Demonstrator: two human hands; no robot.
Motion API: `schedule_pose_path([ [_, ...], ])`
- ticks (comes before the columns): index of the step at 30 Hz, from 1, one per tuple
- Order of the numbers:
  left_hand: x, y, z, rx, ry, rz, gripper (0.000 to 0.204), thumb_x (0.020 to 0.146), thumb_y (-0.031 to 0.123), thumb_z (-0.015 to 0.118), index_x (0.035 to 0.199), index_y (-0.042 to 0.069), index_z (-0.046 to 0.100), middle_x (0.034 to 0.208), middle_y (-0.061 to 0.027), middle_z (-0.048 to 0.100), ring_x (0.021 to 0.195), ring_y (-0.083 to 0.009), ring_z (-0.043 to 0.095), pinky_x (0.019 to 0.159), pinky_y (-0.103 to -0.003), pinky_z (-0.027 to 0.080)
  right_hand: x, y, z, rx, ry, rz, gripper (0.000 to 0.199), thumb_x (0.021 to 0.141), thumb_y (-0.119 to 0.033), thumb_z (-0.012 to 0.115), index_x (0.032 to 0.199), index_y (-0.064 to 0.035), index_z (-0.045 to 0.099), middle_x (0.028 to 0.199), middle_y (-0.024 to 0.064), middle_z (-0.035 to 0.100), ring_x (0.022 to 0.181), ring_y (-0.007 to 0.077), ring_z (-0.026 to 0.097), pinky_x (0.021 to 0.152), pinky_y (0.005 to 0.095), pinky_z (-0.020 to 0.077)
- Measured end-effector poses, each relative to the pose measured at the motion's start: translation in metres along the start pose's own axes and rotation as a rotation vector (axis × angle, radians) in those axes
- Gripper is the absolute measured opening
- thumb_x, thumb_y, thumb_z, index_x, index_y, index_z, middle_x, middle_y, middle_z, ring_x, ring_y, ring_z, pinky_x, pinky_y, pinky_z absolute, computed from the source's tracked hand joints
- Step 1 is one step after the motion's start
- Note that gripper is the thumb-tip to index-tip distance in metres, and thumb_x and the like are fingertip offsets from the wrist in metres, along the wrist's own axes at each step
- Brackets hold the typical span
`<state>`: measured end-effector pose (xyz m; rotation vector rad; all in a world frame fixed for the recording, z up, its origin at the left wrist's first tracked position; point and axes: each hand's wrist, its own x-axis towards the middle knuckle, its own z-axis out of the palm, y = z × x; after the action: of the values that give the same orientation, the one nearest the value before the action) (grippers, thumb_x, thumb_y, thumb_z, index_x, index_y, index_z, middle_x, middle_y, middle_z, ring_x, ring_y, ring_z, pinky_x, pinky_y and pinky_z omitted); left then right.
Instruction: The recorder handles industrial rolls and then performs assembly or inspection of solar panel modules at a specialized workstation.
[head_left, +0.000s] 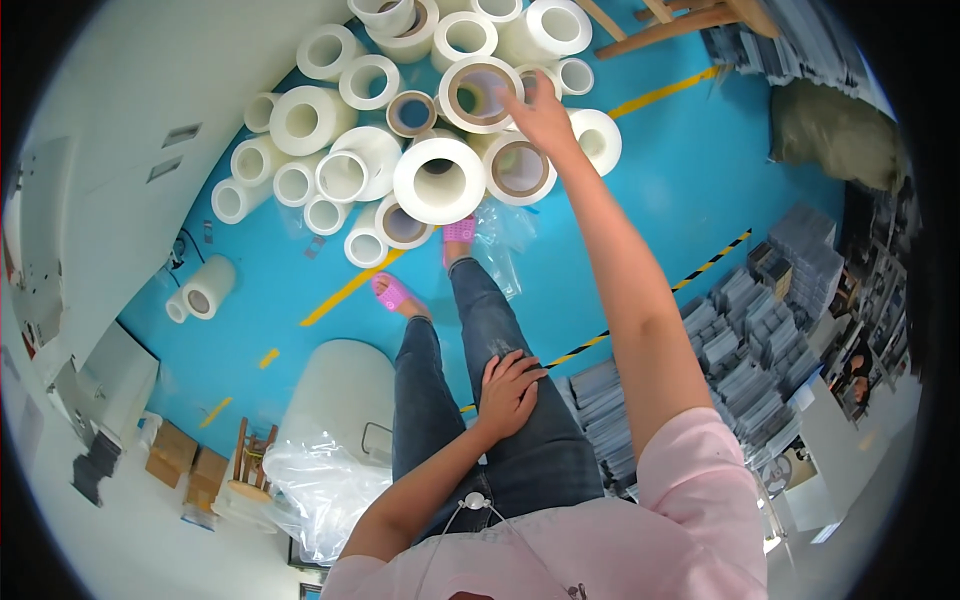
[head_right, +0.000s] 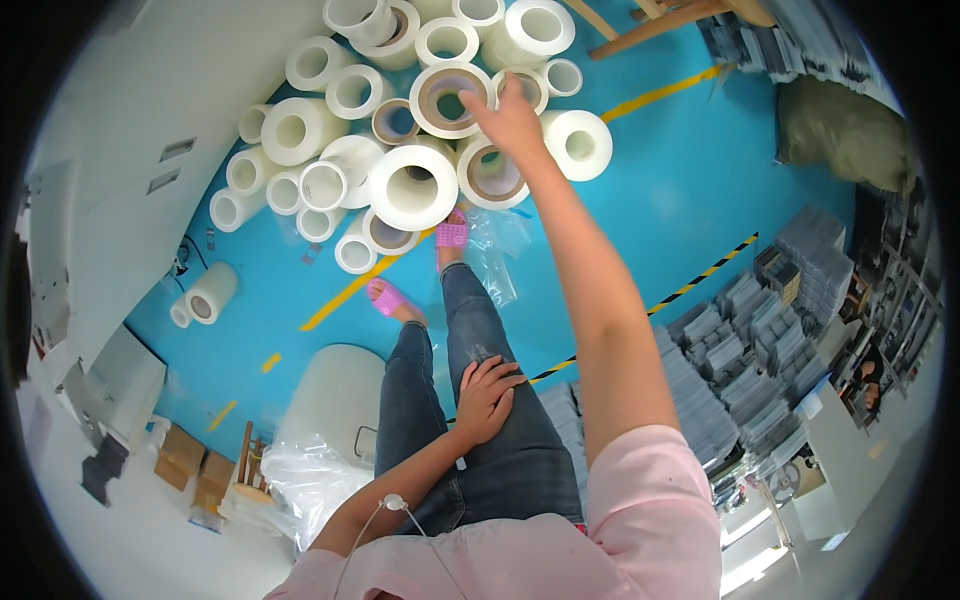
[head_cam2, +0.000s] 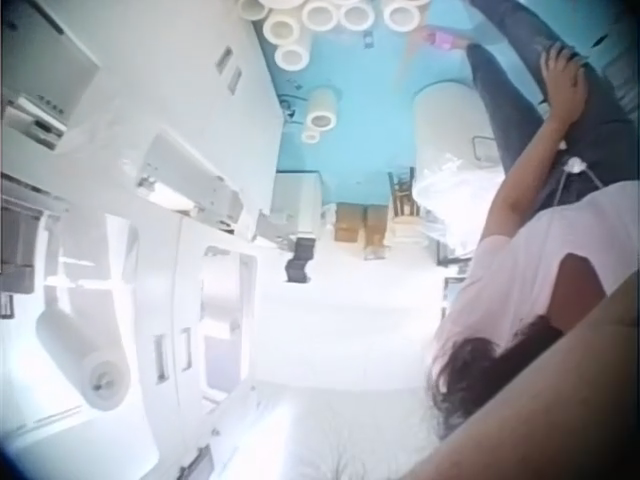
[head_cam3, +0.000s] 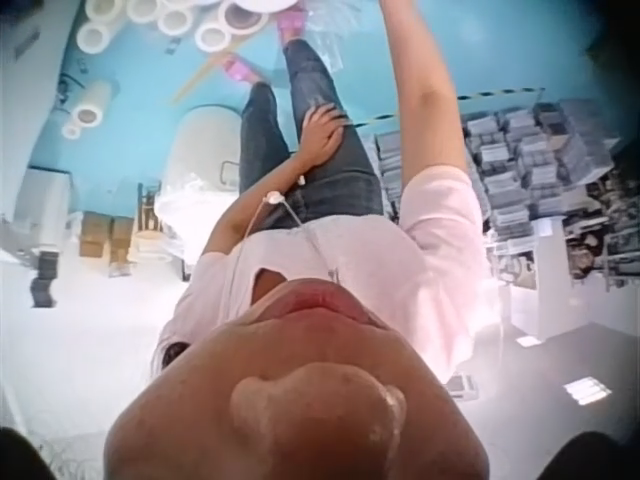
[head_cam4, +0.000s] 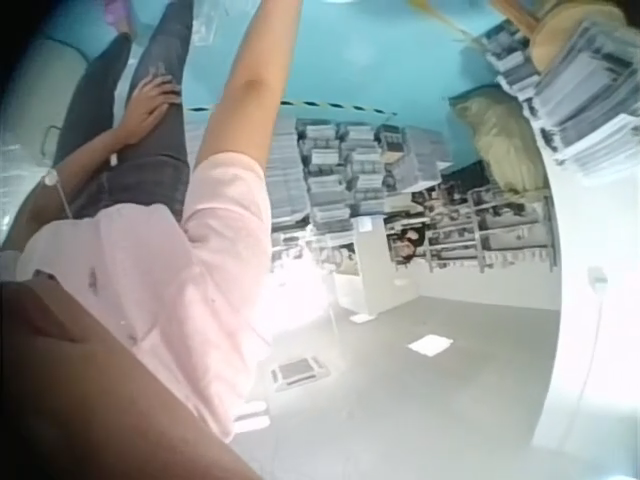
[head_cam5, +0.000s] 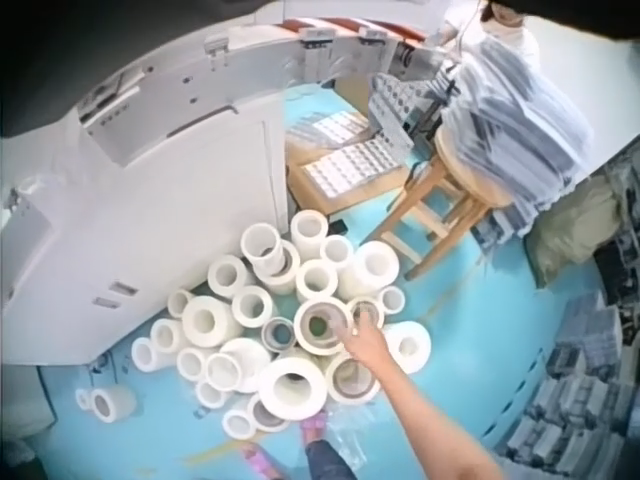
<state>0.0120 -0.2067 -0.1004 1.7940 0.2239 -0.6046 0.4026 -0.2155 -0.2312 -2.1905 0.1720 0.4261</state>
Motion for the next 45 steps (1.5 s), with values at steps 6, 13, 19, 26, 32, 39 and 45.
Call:
schedule_pose_path([
  [6,0.004,0.005,0.007,-0.016,0.019,-0.002,0.030,0.092,0.019,0.049,0.115,0.016,0.068,0.129,-0.0045,0.060,0.132,-0.0274,0.043,0.113,-0.048,0.019,0.030,-0.013,0.027,-0.612,-0.144,-0.190,0.039,0.083,-0.014,0.062,0.114,0.0081,0.053,0.095,0.0253,0.068,0.081,0.0386,0.069,0.070,0.0437,0.0564],
  [13,0.003,0.003,0.005,0.004,0.010,-0.019,0.030,0.093,0.019,0.049,0.115,0.016,0.068,0.130,-0.0040,0.059,0.133,-0.0273,0.042,0.113,-0.048,0.019,0.007,-0.057,0.046,-0.688,-0.186,-0.187,0.034,0.078,-0.004,0.061,0.110,0.0053,0.056,0.093,0.0245,0.068,0.090,0.0360,0.069,0.074,0.0430,0.0570],
  [19,0.005,0.007,0.001,-0.027,0.044,-0.022,0.030,0.093,0.019,0.048,0.115,0.015,0.068,0.131,-0.0040,0.059,0.133,-0.0274,0.042,0.113,-0.049,0.020,0.032,0.001,0.019,-0.597,-0.064,-0.306,0.049,0.074,-0.017,0.064,0.120,-0.0008,0.057,0.093,0.0220,0.069,0.081,0.0340,0.070,0.072,0.0447,0.0552],
  [26,0.008,0.005,-0.005,-0.064,0.103,-0.015,0.029,0.092,0.020,0.049,0.113,0.014,0.068,0.127,-0.0044,0.060,0.131,-0.0276,0.044,0.112,-0.050,0.021,0.047,0.042,-0.055,0.189,-0.292,0.233,0.063,0.079,-0.006,0.065,0.138,0.0038,0.044,0.101,0.0201,0.065,0.079,0.0273,0.070,0.061,0.0364,0.0631],
  [32,0.010,0.004,0.000,-0.094,0.143,-0.019,0.027,0.092,0.019,0.049,0.112,0.014,0.068,0.125,-0.0047,0.060,0.130,-0.0273,0.045,0.112,-0.050,0.022,0.036,0.047,-0.063,0.343,-0.213,0.311,0.059,0.082,-0.006,0.065,0.137,0.0024,0.043,0.098,0.0168,0.066,0.075,0.0275,0.071,0.063,0.0369,0.0636],
  [39,0.011,0.008,0.004,-0.110,0.170,-0.031,0.026,0.092,0.018,0.050,0.111,0.015,0.067,0.125,-0.0046,0.060,0.130,-0.0273,0.045,0.111,-0.050,0.023,0.040,0.011,-0.031,-0.142,-0.319,0.138,0.061,0.083,-0.007,0.066,0.137,0.0072,0.039,0.097,0.0207,0.066,0.072,0.0266,0.071,0.060,0.0327,0.0609],
  [45,0.013,0.005,0.007,-0.135,0.260,-0.045,0.025,0.090,0.018,0.052,0.108,0.012,0.068,0.122,-0.0066,0.061,0.128,-0.0273,0.046,0.110,-0.049,0.026,0.027,-0.041,0.003,-0.755,-0.126,-0.584,0.058,0.080,-0.009,0.069,0.132,0.0023,0.046,0.106,0.0228,0.065,0.099,0.0361,0.065,0.085,0.0394,0.0529],
])
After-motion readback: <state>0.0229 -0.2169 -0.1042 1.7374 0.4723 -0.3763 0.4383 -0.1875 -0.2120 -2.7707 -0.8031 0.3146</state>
